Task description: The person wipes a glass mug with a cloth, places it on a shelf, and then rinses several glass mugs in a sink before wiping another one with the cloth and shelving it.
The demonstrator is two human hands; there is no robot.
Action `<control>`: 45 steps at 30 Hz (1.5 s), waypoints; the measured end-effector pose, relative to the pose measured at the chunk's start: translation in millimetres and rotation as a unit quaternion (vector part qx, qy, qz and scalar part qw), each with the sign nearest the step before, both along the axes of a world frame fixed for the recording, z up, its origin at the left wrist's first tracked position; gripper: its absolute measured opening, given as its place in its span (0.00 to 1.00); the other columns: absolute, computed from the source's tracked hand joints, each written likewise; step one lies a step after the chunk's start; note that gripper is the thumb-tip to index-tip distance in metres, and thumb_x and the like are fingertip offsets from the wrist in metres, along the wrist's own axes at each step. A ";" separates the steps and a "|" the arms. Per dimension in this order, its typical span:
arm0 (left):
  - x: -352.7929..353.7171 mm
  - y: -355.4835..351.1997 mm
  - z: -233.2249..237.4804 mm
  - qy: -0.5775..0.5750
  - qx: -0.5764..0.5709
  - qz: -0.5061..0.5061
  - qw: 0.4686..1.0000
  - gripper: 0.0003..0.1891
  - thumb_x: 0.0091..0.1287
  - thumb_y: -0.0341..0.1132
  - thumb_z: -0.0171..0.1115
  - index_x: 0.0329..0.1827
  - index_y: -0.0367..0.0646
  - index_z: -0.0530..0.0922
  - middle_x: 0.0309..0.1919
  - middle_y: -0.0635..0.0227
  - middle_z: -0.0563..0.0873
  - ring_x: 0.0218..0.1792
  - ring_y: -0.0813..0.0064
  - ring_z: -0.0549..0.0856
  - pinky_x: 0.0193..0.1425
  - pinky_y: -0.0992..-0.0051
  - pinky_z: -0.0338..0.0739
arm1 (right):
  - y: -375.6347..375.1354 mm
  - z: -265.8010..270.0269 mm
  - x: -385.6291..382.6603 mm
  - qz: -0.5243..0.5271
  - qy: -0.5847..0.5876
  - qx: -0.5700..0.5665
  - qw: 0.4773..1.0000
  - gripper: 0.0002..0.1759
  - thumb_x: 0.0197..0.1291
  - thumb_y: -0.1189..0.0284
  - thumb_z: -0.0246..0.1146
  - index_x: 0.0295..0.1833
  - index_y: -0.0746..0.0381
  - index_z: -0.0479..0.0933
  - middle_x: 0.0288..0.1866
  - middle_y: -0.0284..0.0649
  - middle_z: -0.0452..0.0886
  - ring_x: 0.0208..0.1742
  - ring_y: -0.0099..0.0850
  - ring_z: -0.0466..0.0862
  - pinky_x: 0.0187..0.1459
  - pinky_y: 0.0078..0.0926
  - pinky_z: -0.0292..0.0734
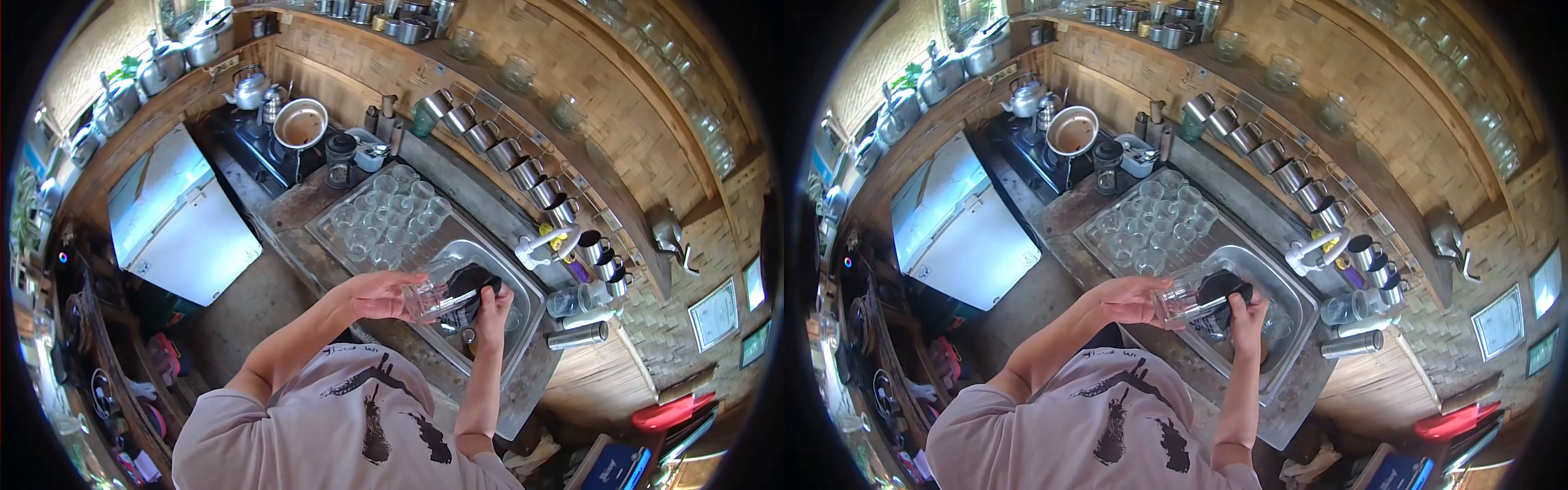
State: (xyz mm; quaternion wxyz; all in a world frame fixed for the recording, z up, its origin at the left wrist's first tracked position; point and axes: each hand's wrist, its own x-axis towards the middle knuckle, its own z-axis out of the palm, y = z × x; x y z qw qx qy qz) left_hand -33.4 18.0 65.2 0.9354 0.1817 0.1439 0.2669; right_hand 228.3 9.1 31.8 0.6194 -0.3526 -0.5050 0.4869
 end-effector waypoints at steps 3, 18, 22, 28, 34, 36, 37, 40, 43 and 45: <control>10.4 -0.3 -2.5 0.048 0.071 0.042 0.995 0.18 0.68 0.33 0.69 0.58 0.40 0.76 0.58 0.63 0.82 0.57 0.70 0.83 0.67 0.61 0.76 | 2.6 11.1 -6.7 -0.092 -0.025 0.007 0.995 0.18 0.71 0.60 0.66 0.52 0.65 0.82 0.45 0.31 0.85 0.44 0.19 0.79 0.49 0.20 0.73; 28.0 -14.6 -24.8 0.125 0.221 0.361 0.897 0.12 0.66 0.19 0.63 0.38 0.47 0.71 0.69 0.71 0.67 0.66 0.80 0.70 0.69 0.76 0.66 | -51.5 12.6 -80.6 -0.137 -0.453 0.133 0.871 0.09 0.65 0.77 0.56 0.46 0.69 0.78 0.47 0.57 0.75 0.50 0.57 0.74 0.54 0.48 0.69; 25.0 -15.7 -31.3 0.123 0.294 0.340 0.885 0.11 0.62 0.19 0.59 0.37 0.48 0.69 0.71 0.68 0.61 0.72 0.79 0.62 0.73 0.76 0.56 | -49.7 28.4 -87.4 -0.133 -0.489 0.197 0.839 0.08 0.64 0.77 0.59 0.46 0.68 0.79 0.44 0.54 0.77 0.46 0.55 0.75 0.47 0.49 0.70; 39.1 -26.8 -23.5 0.137 0.257 0.339 0.894 0.11 0.62 0.19 0.58 0.43 0.46 0.72 0.62 0.70 0.65 0.59 0.79 0.67 0.68 0.74 0.60 | -12.5 61.7 -82.4 -0.199 -0.483 0.144 0.841 0.11 0.64 0.74 0.63 0.49 0.69 0.79 0.45 0.51 0.79 0.46 0.54 0.77 0.47 0.46 0.73; 21.5 -12.7 -36.5 -0.005 0.160 0.388 0.908 0.32 0.59 0.33 0.52 0.71 0.41 0.66 0.65 0.69 0.70 0.67 0.74 0.69 0.75 0.72 0.54 | -32.2 47.7 -103.1 -0.137 -0.445 0.157 0.871 0.14 0.61 0.72 0.68 0.48 0.70 0.79 0.46 0.53 0.79 0.48 0.56 0.78 0.49 0.48 0.74; 22.0 -15.6 -13.5 0.025 0.174 0.395 0.902 0.22 0.65 0.35 0.55 0.63 0.40 0.73 0.69 0.69 0.64 0.73 0.75 0.62 0.77 0.71 0.51 | -39.4 34.6 -111.8 -0.140 -0.408 0.151 0.889 0.18 0.61 0.70 0.69 0.52 0.70 0.78 0.52 0.55 0.77 0.53 0.57 0.76 0.54 0.47 0.73; 22.3 -17.4 -3.0 0.054 0.181 0.394 0.900 0.18 0.69 0.37 0.56 0.60 0.39 0.76 0.73 0.69 0.61 0.77 0.75 0.57 0.79 0.70 0.49 | -39.8 33.0 -115.7 -0.156 -0.391 0.157 0.893 0.18 0.62 0.70 0.69 0.53 0.70 0.77 0.53 0.55 0.77 0.54 0.57 0.76 0.55 0.46 0.73; 29.5 -14.3 -19.3 0.137 0.259 0.397 0.870 0.35 0.71 0.40 0.54 0.79 0.37 0.56 0.76 0.62 0.64 0.77 0.69 0.62 0.81 0.67 0.48 | -41.3 24.6 -112.5 -0.155 -0.308 0.044 0.937 0.23 0.66 0.71 0.66 0.63 0.68 0.72 0.60 0.54 0.74 0.61 0.48 0.75 0.63 0.37 0.69; 28.7 -16.2 -50.3 0.090 0.245 0.371 0.891 0.30 0.77 0.41 0.54 0.77 0.37 0.59 0.70 0.66 0.70 0.75 0.70 0.65 0.76 0.65 0.58 | -24.0 35.3 -103.3 -0.172 -0.075 -0.040 0.981 0.22 0.73 0.70 0.60 0.66 0.69 0.68 0.54 0.46 0.75 0.53 0.37 0.74 0.57 0.31 0.70; 32.0 -17.5 -52.8 0.094 0.230 0.354 0.902 0.27 0.79 0.43 0.51 0.75 0.38 0.61 0.65 0.68 0.73 0.73 0.72 0.67 0.74 0.65 0.63 | -17.8 47.6 -88.9 -0.152 -0.005 -0.089 0.984 0.29 0.78 0.63 0.52 0.74 0.71 0.60 0.67 0.50 0.72 0.67 0.36 0.70 0.68 0.29 0.63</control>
